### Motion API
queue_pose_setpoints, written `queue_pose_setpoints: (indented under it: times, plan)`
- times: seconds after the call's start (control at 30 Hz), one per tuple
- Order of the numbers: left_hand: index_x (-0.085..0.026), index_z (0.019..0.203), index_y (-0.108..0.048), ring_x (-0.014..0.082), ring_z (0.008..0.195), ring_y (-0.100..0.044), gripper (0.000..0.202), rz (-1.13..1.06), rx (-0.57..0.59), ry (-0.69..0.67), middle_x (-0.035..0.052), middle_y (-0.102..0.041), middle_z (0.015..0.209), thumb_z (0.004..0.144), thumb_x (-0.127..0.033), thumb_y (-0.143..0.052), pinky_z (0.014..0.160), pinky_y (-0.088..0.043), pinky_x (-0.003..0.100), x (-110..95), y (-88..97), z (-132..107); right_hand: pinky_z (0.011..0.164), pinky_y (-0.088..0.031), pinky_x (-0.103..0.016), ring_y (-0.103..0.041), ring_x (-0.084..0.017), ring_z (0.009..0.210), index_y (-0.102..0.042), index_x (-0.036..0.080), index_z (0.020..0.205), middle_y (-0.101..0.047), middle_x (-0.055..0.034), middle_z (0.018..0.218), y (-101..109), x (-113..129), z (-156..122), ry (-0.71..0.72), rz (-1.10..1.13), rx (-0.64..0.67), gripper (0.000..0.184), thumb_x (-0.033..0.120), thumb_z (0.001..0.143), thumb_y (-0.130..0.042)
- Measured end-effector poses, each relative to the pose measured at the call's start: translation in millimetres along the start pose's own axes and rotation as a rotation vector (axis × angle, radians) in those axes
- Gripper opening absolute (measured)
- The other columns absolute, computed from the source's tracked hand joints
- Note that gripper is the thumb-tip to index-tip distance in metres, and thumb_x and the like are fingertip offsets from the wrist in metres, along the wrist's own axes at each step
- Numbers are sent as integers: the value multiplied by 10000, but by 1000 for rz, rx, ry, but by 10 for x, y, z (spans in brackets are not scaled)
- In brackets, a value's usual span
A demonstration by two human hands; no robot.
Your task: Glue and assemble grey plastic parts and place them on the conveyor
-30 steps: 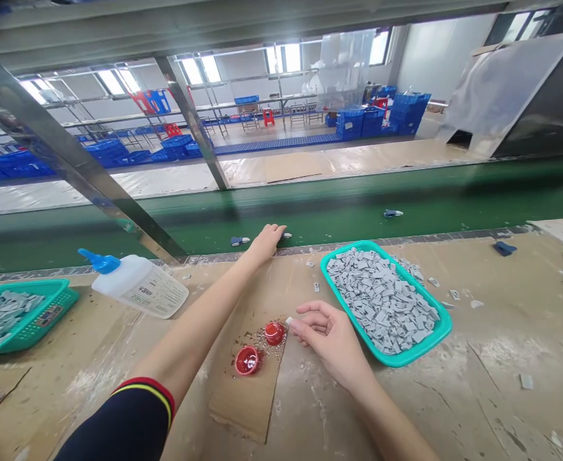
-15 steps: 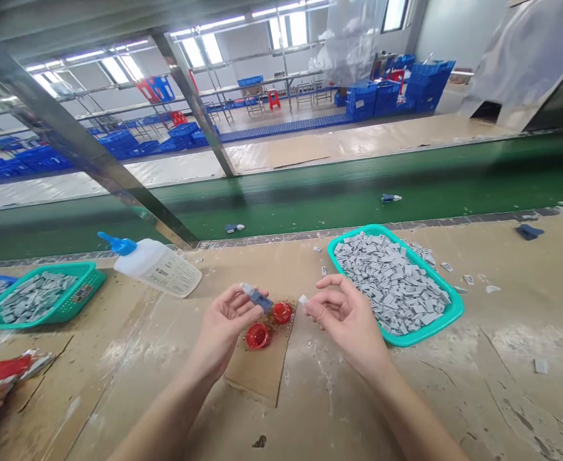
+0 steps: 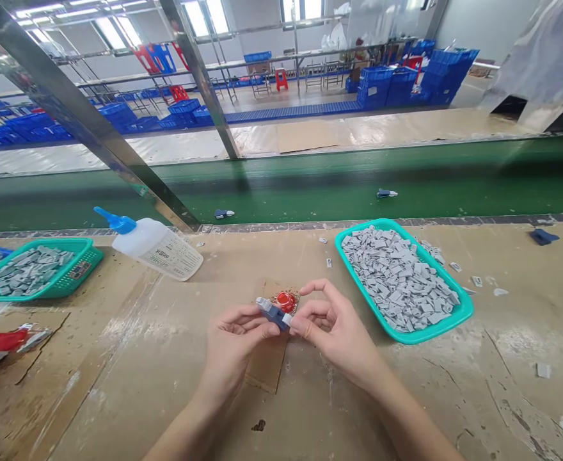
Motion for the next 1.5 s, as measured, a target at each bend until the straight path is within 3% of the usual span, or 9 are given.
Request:
queue_pose_setpoints:
  times: [0.23, 0.47, 0.77, 0.87, 0.97, 1.03, 1.17, 1.27, 1.5]
  plan:
    - [-150, 720, -685, 237, 668, -705, 255, -1, 3, 15, 63, -735, 718, 507, -130, -825, 653, -600, 330, -14, -43, -39, 690, -455, -268, -586, -146, 708, -434, 239, 1038, -626, 21, 702, -4, -12, 9, -84, 11, 38, 385, 389, 768, -665]
    - [-185, 732, -721, 234, 637, -703, 198, 11, 102, -56, 38, -735, 739, 564, -112, -795, 651, -610, 347, 73, -81, -67, 627, -420, -252, -572, -147, 632, -461, 219, 1047, -600, 38, 611, 30, -51, 11, -192, -86, 31, 416, 395, 741, -681]
    - [-157, 985, -694, 240, 862, -685, 388, 50, 225, 64, 103, -722, 952, 610, -173, -788, 774, -574, 335, 6, -82, -4, 538, -400, -235, -564, -140, 573, -499, 220, 1002, -588, 40, 592, 17, -21, 14, -72, -209, -27, 340, 438, 773, -626]
    - [-174, 1092, -639, 232, 956, -659, 428, 50, 190, 7, 112, -702, 1028, 681, -220, -746, 853, -534, 329, -20, -48, 20, 632, -446, -273, -624, -176, 723, -571, 234, 958, -673, -12, 739, 278, 123, 5, 21, -383, -144, 244, 443, 844, -517]
    - [-198, 1180, -577, 217, 1056, -613, 428, 57, 131, -86, 104, -680, 1086, 768, -272, -670, 924, -482, 316, -31, -6, 41, 620, -426, -310, -621, -212, 763, -653, 243, 872, -691, -47, 864, 773, 233, -81, 89, -787, -595, 255, 450, 837, -507]
    - [-200, 1199, -560, 222, 1121, -571, 419, 74, 83, -121, 105, -644, 1158, 800, -304, -630, 960, -451, 318, -26, 19, 55, 567, -396, -328, -610, -236, 697, -678, 232, 777, -689, -60, 776, 1050, 214, -134, 21, -997, -746, 274, 478, 788, -560]
    - [-234, 1218, -520, 233, 1078, -591, 428, 93, 48, -159, 100, -595, 1217, 814, -346, -604, 936, -467, 351, 15, 68, 106, 615, -396, -383, -586, -275, 717, -687, 233, 655, -665, -78, 700, 1264, 66, -131, -43, -1217, -720, 307, 496, 767, -576]
    - [-244, 1172, -525, 214, 1035, -610, 372, 115, 20, -224, 89, -602, 1178, 818, -326, -602, 939, -461, 353, 43, 126, 149, 717, -386, -440, -552, -310, 819, -703, 231, 670, -641, -107, 735, 1241, 2, -90, 13, -1353, -732, 268, 458, 763, -594]
    - [-258, 1102, -532, 189, 991, -623, 301, 117, -46, -340, 53, -611, 1115, 812, -271, -612, 902, -481, 327, -11, 196, 119, 689, -370, -418, -492, -322, 824, -693, 202, 750, -626, -138, 824, 1136, -70, -16, -30, -1467, -721, 157, 271, 793, -558]
Point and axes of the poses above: each hand's wrist, its own z-axis towards the middle knuckle, its own y-axis out of the back of the hand, x = y × z, the point moved 2 cm from there along z, towards the middle knuckle
